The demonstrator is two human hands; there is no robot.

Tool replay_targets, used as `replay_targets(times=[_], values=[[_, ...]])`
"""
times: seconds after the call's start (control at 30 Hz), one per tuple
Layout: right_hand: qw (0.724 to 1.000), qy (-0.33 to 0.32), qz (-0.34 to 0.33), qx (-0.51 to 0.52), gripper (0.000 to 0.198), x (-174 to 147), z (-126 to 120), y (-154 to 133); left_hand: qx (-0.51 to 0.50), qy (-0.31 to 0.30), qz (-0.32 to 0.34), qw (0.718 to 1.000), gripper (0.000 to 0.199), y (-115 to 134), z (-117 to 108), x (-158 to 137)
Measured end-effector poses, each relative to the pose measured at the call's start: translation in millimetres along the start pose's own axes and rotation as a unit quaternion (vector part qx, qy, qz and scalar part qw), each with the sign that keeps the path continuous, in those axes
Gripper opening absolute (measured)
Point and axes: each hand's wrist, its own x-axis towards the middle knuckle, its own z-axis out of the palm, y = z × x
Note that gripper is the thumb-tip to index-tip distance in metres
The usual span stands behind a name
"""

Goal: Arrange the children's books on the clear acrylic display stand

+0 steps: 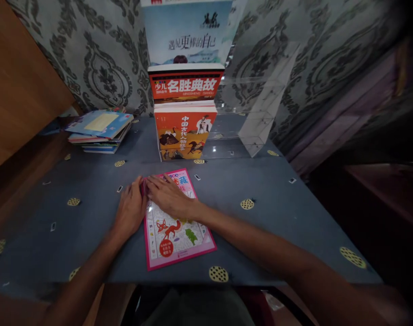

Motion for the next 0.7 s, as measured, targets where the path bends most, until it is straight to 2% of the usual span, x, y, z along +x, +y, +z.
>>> replay_targets(times=[0.2,0.33,0.5,0.7], values=[[0.998,0.011,0.067,-0.010,0.046,-20.8,-15.2,38.7,0.015,-0.014,-0.012,1.000,0.043,5.3,-1.4,2.1],[0.996,0.044,0.063,0.041,0.046,-43.8,-21.7,77.7,0.033,-0.036,-0.003,0.999,0.042,4.5,-5.0,1.4],[0.992,0.054,0.047,0.106,0.047,-58.1,-20.9,108.6,0.070,-0.060,0.048,0.995,0.037,8.9,-9.6,9.5],[0.988,0.069,0.045,0.129,0.047,-55.1,-17.7,110.7,0.023,-0.146,0.166,0.975,0.044,36.4,4.5,35.1]])
